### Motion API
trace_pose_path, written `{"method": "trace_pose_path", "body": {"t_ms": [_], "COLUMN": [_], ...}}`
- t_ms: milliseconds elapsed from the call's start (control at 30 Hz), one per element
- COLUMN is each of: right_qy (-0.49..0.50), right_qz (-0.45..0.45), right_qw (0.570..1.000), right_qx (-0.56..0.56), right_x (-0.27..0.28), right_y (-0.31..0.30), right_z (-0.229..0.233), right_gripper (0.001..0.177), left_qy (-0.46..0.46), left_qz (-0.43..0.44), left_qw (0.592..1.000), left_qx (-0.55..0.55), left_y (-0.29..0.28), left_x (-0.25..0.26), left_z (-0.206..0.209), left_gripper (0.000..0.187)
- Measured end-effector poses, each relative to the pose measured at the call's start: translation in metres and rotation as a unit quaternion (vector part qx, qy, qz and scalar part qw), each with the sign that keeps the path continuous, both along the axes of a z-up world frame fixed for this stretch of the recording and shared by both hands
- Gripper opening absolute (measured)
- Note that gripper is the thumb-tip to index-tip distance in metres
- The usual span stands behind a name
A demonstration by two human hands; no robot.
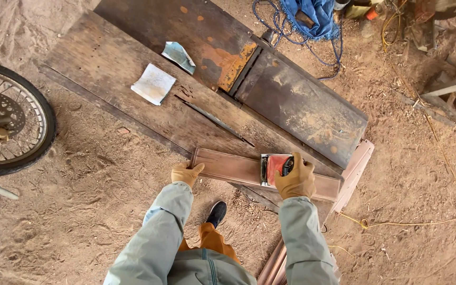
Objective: Sanding a wooden plank using an electric orbital sander followed by manual sanding with a piece of sandpaper.
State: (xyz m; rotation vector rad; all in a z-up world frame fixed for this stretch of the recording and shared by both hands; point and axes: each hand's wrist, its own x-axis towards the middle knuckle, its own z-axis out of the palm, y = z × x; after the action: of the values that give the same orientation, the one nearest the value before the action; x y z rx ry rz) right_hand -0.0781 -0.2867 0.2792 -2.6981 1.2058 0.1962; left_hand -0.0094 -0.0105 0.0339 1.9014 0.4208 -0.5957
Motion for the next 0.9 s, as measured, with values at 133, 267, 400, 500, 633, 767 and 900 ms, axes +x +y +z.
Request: {"method": "trace_pose_path", "body": {"t_ms": [133, 267, 400, 500, 633, 767, 900], "right_qy": [0.013, 0.012, 0.023, 0.021, 0.002, 0.026, 0.002], "right_qz": [0.006, 0.024, 0.031, 0.035, 0.045, 0.008, 0.01], "right_qw": [1.0, 0.999, 0.998, 0.997, 0.998, 0.998, 1.0], "right_qx": [0.009, 0.035, 0.046, 0.06, 0.04, 0.048, 0.012], "right_x": [0.013, 0.022, 0.03, 0.028, 0.019, 0.001, -0.011], "right_y": [0.026, 0.049, 0.072, 0.08, 0.069, 0.033, 0.009], "right_z": [0.003, 0.001, 0.003, 0.009, 0.009, 0.006, 0.0], "right_gripper": [0.064, 0.063, 0.062, 0.063, 0.066, 0.066, 0.072], "left_qy": [0.065, 0.092, 0.051, 0.061, 0.08, 0.092, 0.066], "left_qz": [-0.023, -0.006, 0.003, -0.028, -0.03, -0.042, -0.007], "left_qw": [0.997, 0.996, 0.997, 0.998, 0.996, 0.993, 0.997], "left_qx": [0.047, -0.009, -0.058, -0.022, 0.016, 0.056, 0.025], "left_y": [0.0, 0.001, 0.002, 0.002, 0.001, 0.001, 0.002], "left_x": [0.006, 0.005, 0.002, 0.004, 0.007, 0.004, 0.003], "left_z": [0.03, 0.011, -0.008, 0.006, 0.024, 0.029, 0.023], "left_gripper": [0.046, 0.042, 0.042, 0.043, 0.047, 0.051, 0.055]}}
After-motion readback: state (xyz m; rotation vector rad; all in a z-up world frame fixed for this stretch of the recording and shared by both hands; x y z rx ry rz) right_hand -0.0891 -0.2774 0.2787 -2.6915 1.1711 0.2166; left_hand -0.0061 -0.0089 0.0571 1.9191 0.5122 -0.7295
